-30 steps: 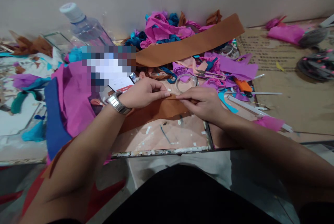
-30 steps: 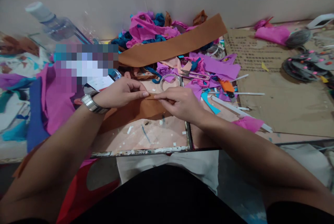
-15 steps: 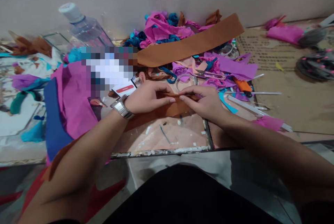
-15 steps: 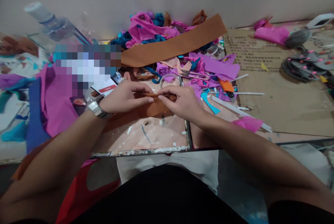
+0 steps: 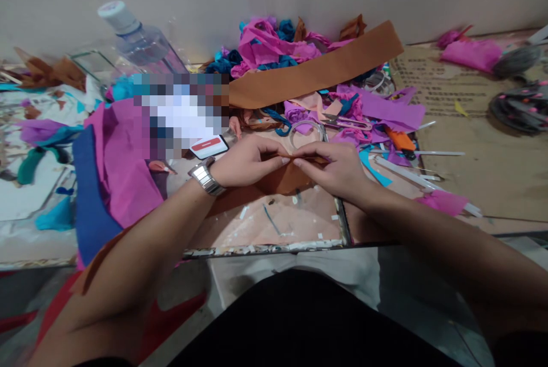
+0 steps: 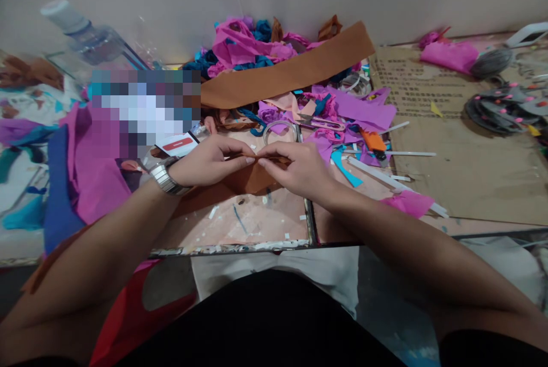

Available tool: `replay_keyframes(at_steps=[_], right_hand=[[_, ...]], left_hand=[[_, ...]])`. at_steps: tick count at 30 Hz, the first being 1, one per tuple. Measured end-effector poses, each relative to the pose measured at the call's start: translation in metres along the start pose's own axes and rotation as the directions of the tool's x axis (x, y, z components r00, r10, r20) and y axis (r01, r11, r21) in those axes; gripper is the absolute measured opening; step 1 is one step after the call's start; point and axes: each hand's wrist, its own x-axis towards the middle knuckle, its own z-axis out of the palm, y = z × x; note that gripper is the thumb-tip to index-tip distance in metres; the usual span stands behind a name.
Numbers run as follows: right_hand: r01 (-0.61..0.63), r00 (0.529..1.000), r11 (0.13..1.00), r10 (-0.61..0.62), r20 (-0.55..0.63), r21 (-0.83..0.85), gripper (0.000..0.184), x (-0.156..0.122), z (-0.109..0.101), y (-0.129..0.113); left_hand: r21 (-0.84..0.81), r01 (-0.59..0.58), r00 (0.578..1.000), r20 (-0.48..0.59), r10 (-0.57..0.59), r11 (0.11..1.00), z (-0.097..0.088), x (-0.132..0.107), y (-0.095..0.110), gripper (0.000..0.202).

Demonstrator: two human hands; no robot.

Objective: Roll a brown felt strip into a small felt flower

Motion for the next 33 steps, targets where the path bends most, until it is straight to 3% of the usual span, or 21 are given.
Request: replay_keyframes(at_steps=[4, 9, 14, 19, 33], right_hand=[[0.056, 0.998, 0.998, -0.056, 0.034, -0.02, 0.014, 0.0024, -0.0019, -0.0011], [-0.049, 0.999, 0.998, 0.048, 0.026, 0.039, 0.012, 0.0035, -0.0023, -0.0022], [-0.135, 0.99, 0.984, 0.129, 0.052, 0.113, 0.011, 0.0033, -0.0005, -0.0034], [-0.132, 0.991, 0.984, 0.128, 0.041, 0.119, 0.013, 0.0027, 0.0, -0.0037], [-0.17, 0.985, 0.967, 0.162, 0.058, 0.19, 0.013, 0.0033, 0.0016, -0.0033]], left_hand=[[-0.048, 0.018, 0.999, 0.047, -0.016, 0.999, 0.0013, 0.0007, 0.0012, 0.027], [-0.076, 0.037, 0.994, 0.105, -0.029, 0.996, 0.0028, 0.0006, 0.0001, 0.028], [-0.088, 0.064, 0.992, 0.113, -0.054, 0.994, 0.004, 0.0011, -0.0017, 0.033], [-0.117, 0.078, 0.995, 0.077, -0.069, 0.99, 0.0039, 0.0013, -0.0001, 0.039], [-0.201, 0.123, 0.989, 0.1, -0.105, 0.972, 0.0021, 0.0017, -0.0032, 0.043]])
